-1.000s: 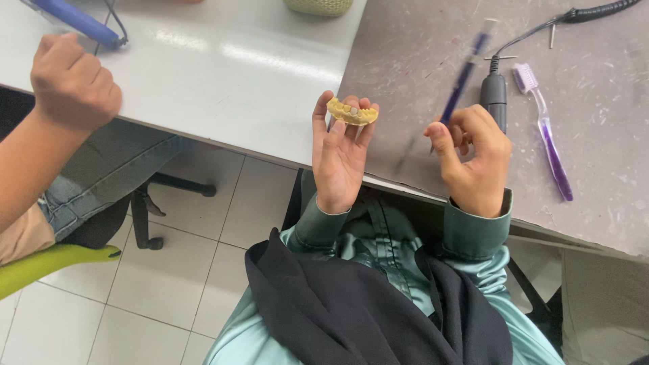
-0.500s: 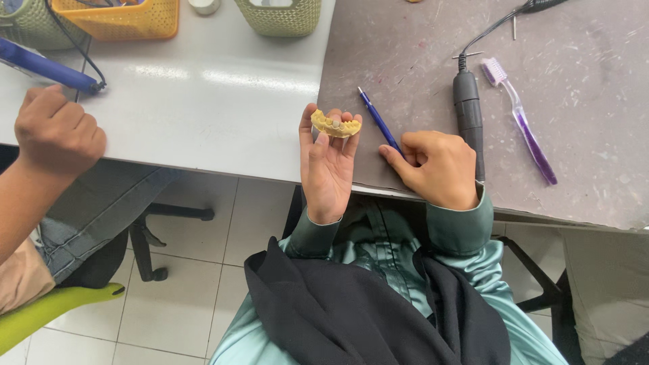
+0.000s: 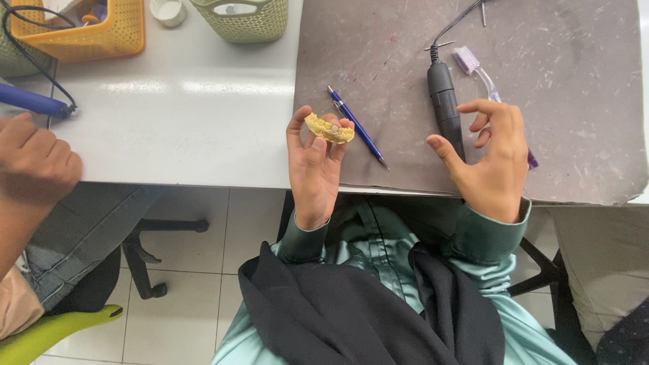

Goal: The person holds a yellow acrylic dental denture model and grinds its surface with a handheld rotary tool, rotating the denture to reach different areas. They then brush the denture with a toothbrush, mark spots on it with a pen, and resume grinding with the rotary tool.

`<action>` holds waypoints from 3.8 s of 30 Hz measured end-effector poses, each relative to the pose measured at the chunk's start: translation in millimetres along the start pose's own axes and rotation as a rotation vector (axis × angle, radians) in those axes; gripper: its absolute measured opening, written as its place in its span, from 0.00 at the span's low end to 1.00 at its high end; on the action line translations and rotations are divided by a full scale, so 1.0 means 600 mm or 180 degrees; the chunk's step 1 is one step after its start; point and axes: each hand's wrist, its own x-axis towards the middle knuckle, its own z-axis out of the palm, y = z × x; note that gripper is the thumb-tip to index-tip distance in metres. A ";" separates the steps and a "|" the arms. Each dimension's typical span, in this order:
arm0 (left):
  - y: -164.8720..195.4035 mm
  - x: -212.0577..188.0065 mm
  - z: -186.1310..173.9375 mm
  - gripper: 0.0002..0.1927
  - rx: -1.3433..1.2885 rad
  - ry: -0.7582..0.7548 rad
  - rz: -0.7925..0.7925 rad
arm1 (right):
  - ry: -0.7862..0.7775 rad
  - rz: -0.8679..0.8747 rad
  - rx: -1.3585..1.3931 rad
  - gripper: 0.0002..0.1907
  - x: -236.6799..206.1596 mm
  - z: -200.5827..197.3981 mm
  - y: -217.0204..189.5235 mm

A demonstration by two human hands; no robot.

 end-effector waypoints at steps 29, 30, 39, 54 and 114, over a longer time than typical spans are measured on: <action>-0.022 -0.007 0.030 0.29 0.1310 -0.0662 -0.0062 | -0.0829 0.0518 0.5638 0.18 -0.080 0.068 0.148; -0.023 -0.008 0.030 0.30 0.1338 -0.0697 -0.0073 | -0.0788 0.0576 0.5799 0.19 -0.076 0.067 0.143; -0.032 -0.018 0.053 0.28 0.1976 -0.0845 -0.0008 | -0.0819 0.0661 0.3996 0.07 -0.048 0.053 0.088; -0.037 -0.024 0.048 0.22 0.1732 -0.0815 -0.0166 | -0.0791 0.1248 0.3784 0.16 -0.040 0.045 0.066; -0.032 -0.044 0.025 0.21 0.1957 0.0080 0.0955 | -0.0691 0.2071 -0.0909 0.11 -0.111 -0.243 0.563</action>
